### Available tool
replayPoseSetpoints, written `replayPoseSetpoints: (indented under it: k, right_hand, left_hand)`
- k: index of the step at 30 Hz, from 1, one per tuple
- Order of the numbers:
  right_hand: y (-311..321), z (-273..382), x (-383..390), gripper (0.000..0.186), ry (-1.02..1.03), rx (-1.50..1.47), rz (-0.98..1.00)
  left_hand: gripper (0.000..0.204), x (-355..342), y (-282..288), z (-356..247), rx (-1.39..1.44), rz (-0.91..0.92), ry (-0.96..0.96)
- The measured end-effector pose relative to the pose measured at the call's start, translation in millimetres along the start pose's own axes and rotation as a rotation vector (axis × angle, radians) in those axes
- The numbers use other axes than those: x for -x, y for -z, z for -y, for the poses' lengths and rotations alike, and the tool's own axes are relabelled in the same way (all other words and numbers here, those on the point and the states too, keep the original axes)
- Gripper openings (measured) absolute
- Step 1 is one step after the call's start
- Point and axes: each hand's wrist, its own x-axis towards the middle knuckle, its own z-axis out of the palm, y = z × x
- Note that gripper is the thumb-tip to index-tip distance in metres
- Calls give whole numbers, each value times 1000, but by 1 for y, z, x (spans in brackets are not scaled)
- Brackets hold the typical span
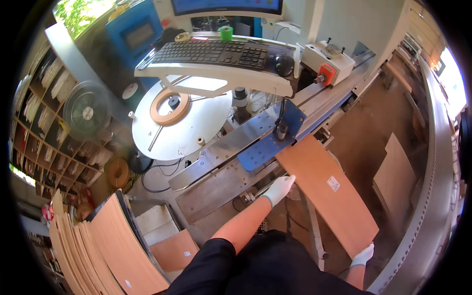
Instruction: The person takes wooden boards from a table and feeds them one at a time into an edge-banding machine by hand, then walks to the conveyor belt and retrieves the processed boards.
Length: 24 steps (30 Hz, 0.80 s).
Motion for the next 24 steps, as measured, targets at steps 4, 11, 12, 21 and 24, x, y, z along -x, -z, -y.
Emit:
replayPoseSetpoints:
  k: [4, 11, 12, 21, 24]
  right_hand:
    - [-52, -5, -17, 42, 397, 175, -29]
    - [-319, -48, 112, 38, 378, 315, 888]
    - [-346, -56, 151, 38, 319, 289, 997]
    - [-361, -175, 439, 21, 305, 644, 1975]
    - [-324, -205, 432, 21, 363, 1014, 2176]
  left_hand:
    - [51, 76, -1, -11, -481, -91, -513]
    - [49, 226, 70, 160, -635, -333, -243]
    - [48, 251, 84, 188, -640, -378, -144]
    - [43, 514, 91, 555, 613, -2067, 625]
    - [37, 537, 64, 554, 723, -2123, 478]
